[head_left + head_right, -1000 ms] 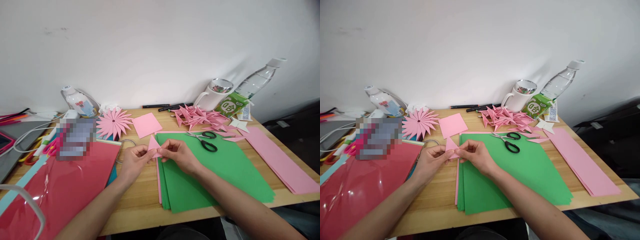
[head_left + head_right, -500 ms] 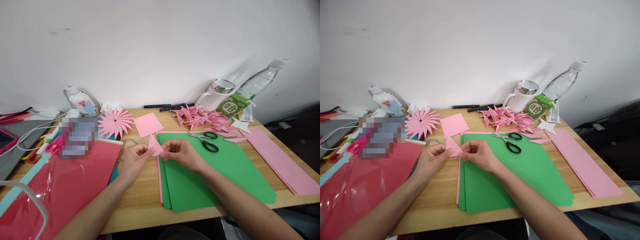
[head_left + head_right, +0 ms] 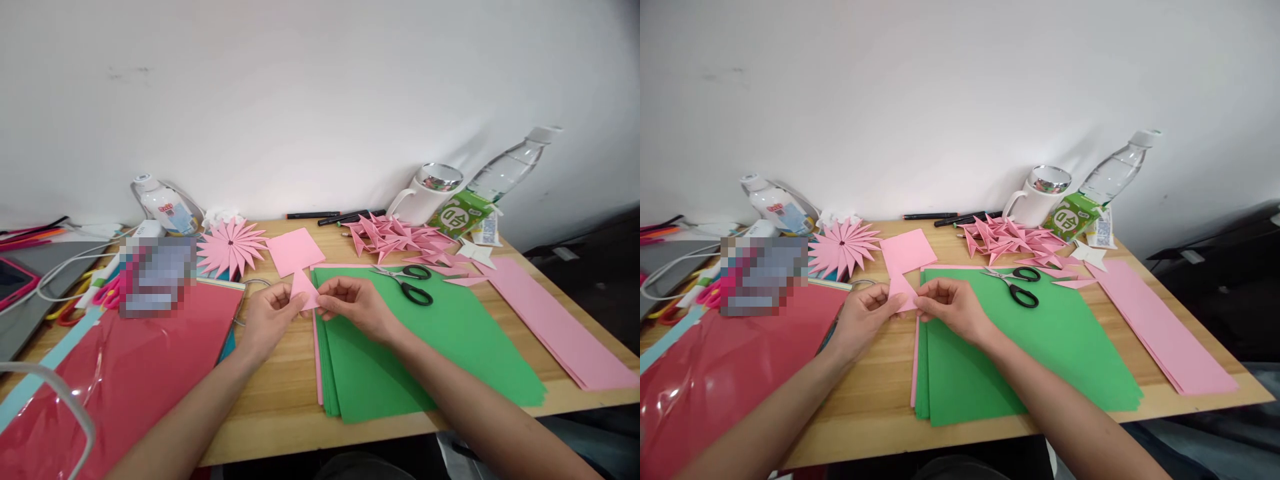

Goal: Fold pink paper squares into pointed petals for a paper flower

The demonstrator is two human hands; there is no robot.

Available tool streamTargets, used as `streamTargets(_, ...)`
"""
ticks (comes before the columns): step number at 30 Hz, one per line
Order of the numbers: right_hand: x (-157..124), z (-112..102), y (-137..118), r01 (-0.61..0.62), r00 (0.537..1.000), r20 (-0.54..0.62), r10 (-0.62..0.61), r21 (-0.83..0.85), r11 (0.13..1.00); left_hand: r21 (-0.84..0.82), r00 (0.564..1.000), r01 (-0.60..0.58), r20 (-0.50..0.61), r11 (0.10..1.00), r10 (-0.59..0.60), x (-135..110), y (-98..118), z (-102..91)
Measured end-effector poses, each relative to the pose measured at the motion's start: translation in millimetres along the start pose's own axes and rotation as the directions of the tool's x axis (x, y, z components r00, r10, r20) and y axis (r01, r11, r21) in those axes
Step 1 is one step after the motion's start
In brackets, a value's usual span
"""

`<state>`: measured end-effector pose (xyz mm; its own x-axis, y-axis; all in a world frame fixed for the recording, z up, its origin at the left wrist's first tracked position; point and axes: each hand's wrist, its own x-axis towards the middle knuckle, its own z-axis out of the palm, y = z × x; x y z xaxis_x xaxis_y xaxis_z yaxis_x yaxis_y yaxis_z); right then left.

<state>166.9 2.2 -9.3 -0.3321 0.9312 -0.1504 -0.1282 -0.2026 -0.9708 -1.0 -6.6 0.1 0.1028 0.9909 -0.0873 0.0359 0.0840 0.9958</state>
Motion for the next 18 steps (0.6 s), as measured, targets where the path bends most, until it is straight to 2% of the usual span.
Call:
streamTargets(6, -2.4, 6.3, 2.4, 0.047, 0.997, -0.058, -0.050, -0.042, 0.998, -0.107, 0.997, 0.059, 0.054, 0.993, -0.054, -1.6, 3.8, 1.8)
streamTargets(10, -1.4, 4.5, 3.4, 0.038, 0.997, -0.069, -0.042, -0.058, 0.998, -0.079, 0.994, 0.076, 0.081, 0.994, -0.070, 0.0, 2.8, -1.1)
streamTargets(14, -1.7, 2.9, 2.6, 0.058, 0.997, -0.048, -0.060, -0.052, 0.997, -0.095, 0.991, 0.111, 0.085, 0.989, -0.103, 3.1, 1.5, -3.6)
streamTargets(18, -2.8, 2.4, -0.4, 0.096, 0.995, 0.025, -0.095, -0.062, 0.993, -0.117, 0.981, 0.182, 0.086, 0.976, -0.172, 4.1, 5.6, -3.5)
